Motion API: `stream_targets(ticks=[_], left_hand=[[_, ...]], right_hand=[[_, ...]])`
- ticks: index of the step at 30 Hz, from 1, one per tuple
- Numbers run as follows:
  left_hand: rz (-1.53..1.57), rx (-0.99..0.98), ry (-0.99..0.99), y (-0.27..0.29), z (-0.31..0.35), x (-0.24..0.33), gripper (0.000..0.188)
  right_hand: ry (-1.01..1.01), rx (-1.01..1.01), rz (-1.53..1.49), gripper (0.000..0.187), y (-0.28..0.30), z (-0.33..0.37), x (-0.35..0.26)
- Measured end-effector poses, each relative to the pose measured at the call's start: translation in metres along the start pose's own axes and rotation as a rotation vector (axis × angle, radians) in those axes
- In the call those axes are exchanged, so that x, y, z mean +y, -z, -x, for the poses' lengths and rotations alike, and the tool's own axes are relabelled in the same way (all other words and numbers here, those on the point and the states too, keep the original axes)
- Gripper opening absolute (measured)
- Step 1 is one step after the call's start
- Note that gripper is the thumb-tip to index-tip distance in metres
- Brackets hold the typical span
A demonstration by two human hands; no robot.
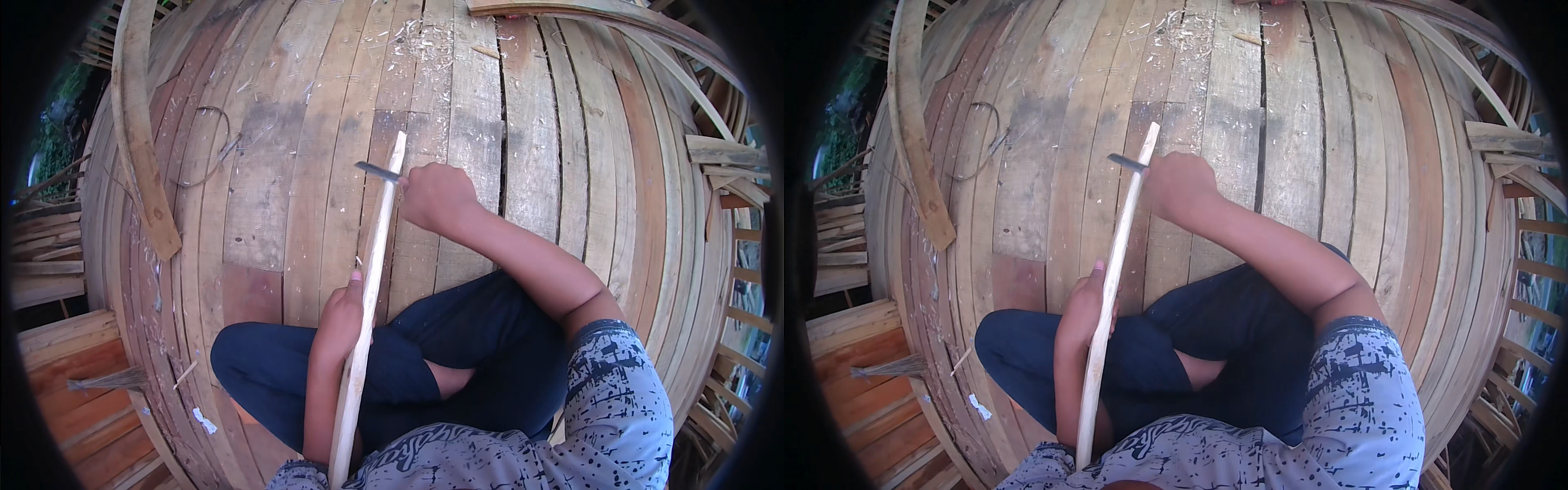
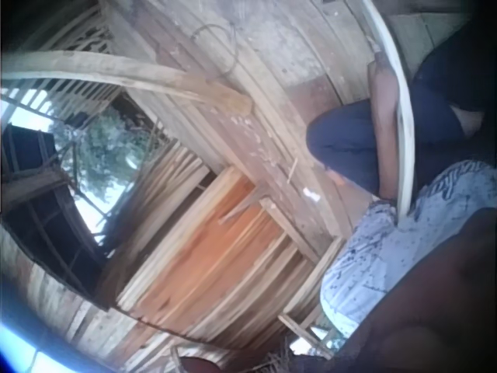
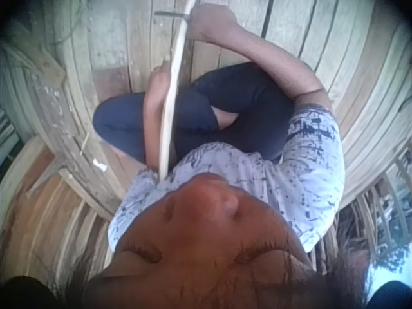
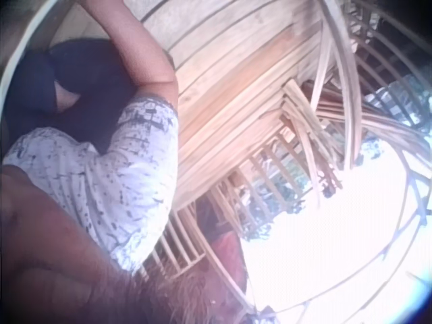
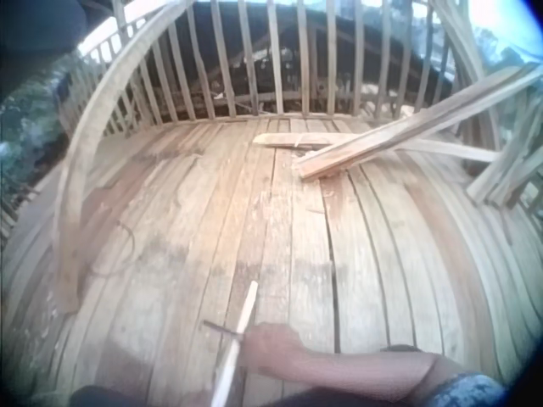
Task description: The person sits cross-legged on a wooden floor and uses a knife to shave and shape a long, thin piece of wood. They hold the wood with their left hand and use the knife in their right hand to remove thin shavings, gradually refining the wood's surface and edges.
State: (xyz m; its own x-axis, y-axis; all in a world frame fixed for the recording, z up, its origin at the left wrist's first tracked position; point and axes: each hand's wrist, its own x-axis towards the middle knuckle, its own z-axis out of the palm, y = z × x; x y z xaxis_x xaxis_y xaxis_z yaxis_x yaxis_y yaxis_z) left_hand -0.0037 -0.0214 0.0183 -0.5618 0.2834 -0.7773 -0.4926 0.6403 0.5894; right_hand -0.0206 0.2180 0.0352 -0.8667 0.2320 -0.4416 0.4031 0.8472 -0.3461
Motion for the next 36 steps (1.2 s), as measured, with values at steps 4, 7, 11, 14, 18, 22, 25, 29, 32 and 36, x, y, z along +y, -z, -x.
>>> stream_targets(ticks=[4, 7, 11, 14, 18, 22, 25, 29, 32, 36], left_hand=[[0.033, -0.03, -0.001, 0.0, 0.003, -0.002, 0.058], [0.037, -0.028, 0.008, -0.001, 0.003, 0.0, 0.058], [0.075, -0.042, 0.036, -0.002, 0.005, 0.003, 0.058], [0.092, -0.053, 0.025, -0.001, 0.004, 0.001, 0.058], [0.131, -0.064, 0.046, 0.002, 0.001, -0.002, 0.057], [0.09, -0.061, 0.029, 0.0, 0.002, 0.002, 0.058], [0.09, -0.069, 0.041, 0.001, 0.004, -0.001, 0.057], [0.076, -0.067, 0.042, 0.0, 0.006, 0.003, 0.057], [0.097, -0.08, 0.02, 0.0, 0.002, 0.0, 0.057], [0.1, -0.091, 0.009, -0.002, 0.003, 0.001, 0.056]], right_hand=[[0.069, -0.015, -0.024, 0.04, -0.015, 0.015, -0.008], [-0.069, 0.042, -0.023, 0.038, 0.0, 0.002, 0.001], [0.016, 0.063, 0.042, 0.041, -0.017, 0.001, 0.007], [-0.041, 0.077, -0.036, 0.044, -0.003, 0.0, 0.014], [-0.03, 0.01, -0.052, 0.046, -0.008, -0.003, 0.008], [0.014, -0.045, -0.035, 0.047, -0.006, 0.007, 0.0], [0.029, -0.007, -0.099, 0.046, -0.013, 0.007, -0.004], [0.023, -0.041, -0.04, 0.044, -0.008, 0.006, -0.007], [0.091, -0.061, -0.066, 0.045, -0.018, 0.027, -0.024], [-0.035, -0.017, -0.071, 0.046, -0.002, 0.003, 0.003]])
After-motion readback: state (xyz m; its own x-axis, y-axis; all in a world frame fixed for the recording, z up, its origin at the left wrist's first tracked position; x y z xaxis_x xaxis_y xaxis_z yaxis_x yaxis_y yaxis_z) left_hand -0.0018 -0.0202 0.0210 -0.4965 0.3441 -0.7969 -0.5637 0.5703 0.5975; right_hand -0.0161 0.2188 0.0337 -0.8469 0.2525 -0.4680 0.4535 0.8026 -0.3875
